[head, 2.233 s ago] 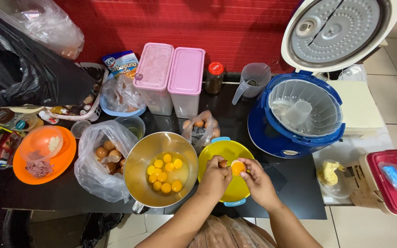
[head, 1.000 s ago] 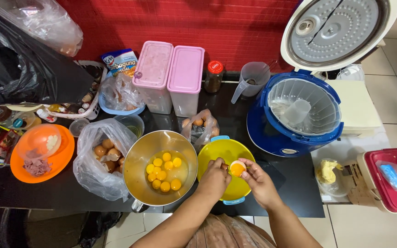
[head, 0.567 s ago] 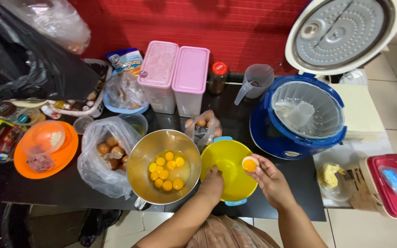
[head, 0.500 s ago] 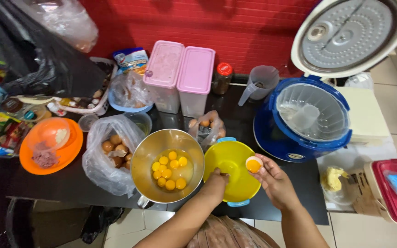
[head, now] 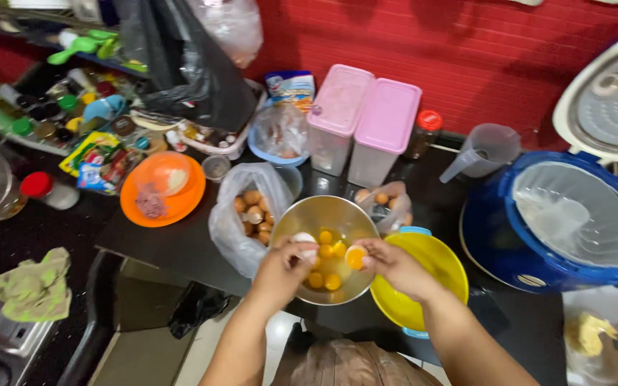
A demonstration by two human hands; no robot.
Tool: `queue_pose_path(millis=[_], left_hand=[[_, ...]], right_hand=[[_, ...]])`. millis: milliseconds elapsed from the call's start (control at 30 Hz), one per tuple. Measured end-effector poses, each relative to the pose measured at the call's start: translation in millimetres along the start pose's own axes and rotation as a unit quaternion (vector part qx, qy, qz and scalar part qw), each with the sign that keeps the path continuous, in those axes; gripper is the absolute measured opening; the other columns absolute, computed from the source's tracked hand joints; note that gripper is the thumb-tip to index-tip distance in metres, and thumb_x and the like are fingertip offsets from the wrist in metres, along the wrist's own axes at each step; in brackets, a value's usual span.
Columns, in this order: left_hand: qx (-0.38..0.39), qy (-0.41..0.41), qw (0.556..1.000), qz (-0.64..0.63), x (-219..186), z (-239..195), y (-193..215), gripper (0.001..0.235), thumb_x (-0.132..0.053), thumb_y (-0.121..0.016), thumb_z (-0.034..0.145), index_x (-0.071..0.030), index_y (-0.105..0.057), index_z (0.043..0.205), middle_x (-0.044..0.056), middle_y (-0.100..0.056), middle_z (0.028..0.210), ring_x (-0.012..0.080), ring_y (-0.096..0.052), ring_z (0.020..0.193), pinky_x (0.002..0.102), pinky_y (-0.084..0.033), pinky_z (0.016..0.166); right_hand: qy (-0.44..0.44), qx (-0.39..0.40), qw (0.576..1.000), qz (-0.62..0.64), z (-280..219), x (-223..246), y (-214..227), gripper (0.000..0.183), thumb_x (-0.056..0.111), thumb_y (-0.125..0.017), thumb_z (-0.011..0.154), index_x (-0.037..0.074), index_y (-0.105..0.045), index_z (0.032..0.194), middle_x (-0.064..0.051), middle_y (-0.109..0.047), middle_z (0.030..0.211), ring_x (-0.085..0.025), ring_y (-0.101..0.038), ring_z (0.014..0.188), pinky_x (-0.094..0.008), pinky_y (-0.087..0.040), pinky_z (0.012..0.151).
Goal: Cracking eggs into a bowl for baking.
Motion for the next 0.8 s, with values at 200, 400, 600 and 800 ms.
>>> queue_pose_path(millis=[200, 400, 600, 800], left_hand=[[-0.155, -0.047, 0.983, 0.091, 61, 29, 43, 0.018, -0.011, -0.077, 0.085, -0.005, -0.076, 0.102, 0.016, -0.070, 0.112, 0.0318, -0.070, 0.101, 0.037, -0.055, 0.087], [-0.162, 0.083, 0.976, 0.116, 99, 66, 45, 0.039, -0.016, -0.078, 0.085, -0.005, -0.064, 0.120, 0.020, -0.071, 0.109, 0.0351, -0.070, 0.103, 0.041, -0.055, 0.089], [-0.212, 0.059, 0.973, 0.075, 150, 94, 31, 0.053, -0.009, -0.068, 0.086, 0.002, -0.045, 0.133, 0.021, -0.062, 0.121, 0.0330, -0.066, 0.110, 0.041, -0.054, 0.093], [-0.218, -0.012, 0.973, 0.073, 159, 84, 34, 0.045, -0.002, -0.047, 0.089, 0.002, -0.050, 0.135, 0.024, -0.041, 0.152, 0.0338, -0.057, 0.128, 0.041, -0.050, 0.105]], right_hand=[[0.164, 0.032, 0.885, -0.434, 33, 6, -53, 0.042, -0.002, -0.073, 0.073, 0.011, -0.071, 0.114, -0.011, -0.062, 0.115, -0.029, -0.062, 0.110, -0.034, -0.051, 0.095], [0.108, 0.015, 0.843, -0.526, 57, 82, -91, 0.038, 0.005, -0.075, 0.080, 0.011, -0.069, 0.118, -0.013, -0.062, 0.116, -0.035, -0.061, 0.113, -0.040, -0.050, 0.092], [0.165, -0.041, 0.934, -0.315, 154, 55, -127, 0.058, 0.012, -0.074, 0.090, 0.000, -0.046, 0.139, -0.017, -0.062, 0.131, -0.027, -0.065, 0.121, -0.034, -0.052, 0.100], [0.170, -0.033, 0.976, -0.132, 133, 101, -94, 0.039, 0.006, -0.057, 0.100, 0.001, -0.061, 0.139, -0.013, -0.069, 0.129, -0.016, -0.069, 0.113, -0.029, -0.053, 0.089]])
Point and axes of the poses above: each hand's wrist, its own z-axis towards the middle knuckle, its own y-axis out of the back of the hand, x = y × z, the point moved 1 cm from there along z, towards the middle knuckle
